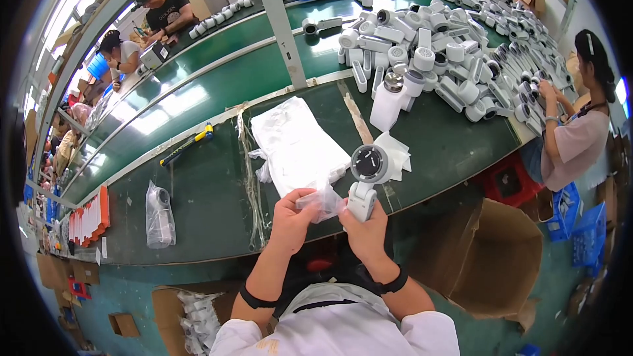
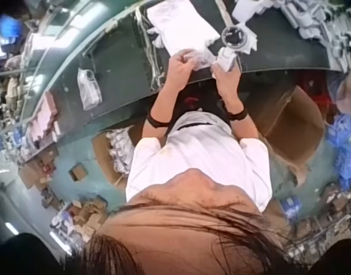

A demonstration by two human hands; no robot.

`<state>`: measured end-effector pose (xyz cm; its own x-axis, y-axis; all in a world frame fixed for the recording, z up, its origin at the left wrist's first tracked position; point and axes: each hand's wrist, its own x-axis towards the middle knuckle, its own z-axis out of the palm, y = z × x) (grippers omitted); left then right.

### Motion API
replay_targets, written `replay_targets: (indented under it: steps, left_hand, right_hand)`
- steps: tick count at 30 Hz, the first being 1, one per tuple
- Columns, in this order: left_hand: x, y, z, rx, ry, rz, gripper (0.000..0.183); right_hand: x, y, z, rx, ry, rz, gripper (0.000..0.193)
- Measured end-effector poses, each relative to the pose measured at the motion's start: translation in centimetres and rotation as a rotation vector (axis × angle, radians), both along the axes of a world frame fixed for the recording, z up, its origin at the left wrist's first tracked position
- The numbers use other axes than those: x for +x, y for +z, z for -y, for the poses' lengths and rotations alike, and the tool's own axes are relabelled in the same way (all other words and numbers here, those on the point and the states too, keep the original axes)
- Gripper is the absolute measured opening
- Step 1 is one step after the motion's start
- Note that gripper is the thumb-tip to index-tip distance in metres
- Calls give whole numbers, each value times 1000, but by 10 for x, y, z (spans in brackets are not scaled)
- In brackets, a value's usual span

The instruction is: The person picks up a handheld fan, wipes its surfaces with a cloth, and places it into a plastic bag. They then pick up a small bottle, wipe it with the cloth, and set it aside before wiping and bagging another handheld fan.

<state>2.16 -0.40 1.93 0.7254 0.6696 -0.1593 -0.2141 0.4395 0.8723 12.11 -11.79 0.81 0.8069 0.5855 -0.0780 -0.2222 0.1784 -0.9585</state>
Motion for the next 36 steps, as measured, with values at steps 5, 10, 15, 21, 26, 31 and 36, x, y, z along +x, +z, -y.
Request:
replay_targets:
  steps: [5, 10, 15, 21, 26, 31, 36]
  left_hand:
    - [4, 5, -3, 131, 40, -117, 20]
    - [19, 11, -4, 197, -11, -165, 21]
    - [25, 18, -6, 263, -138, -200, 24]
    - [10, 36, -17, 335, -391, -332, 25]
    - [-3, 31, -24, 489, -455, -411, 25]
    - [-3, 27, -24, 681, -213, -314, 19]
    - [4, 31, -5, 967, 54, -341, 18]
  right_hand:
    - [23, 6, 41, 217, 170, 103, 40]
    - [49, 23, 96, 11, 632, 368, 51]
    - [47, 43, 88, -266, 751, 579, 67]
    - [57, 47, 58, -429, 905, 515, 95]
    - [62, 22, 48, -398, 886, 716, 77]
    - [49, 34, 45, -442, 729, 527, 68]
    - [33, 21, 44, -414, 508, 471, 67]
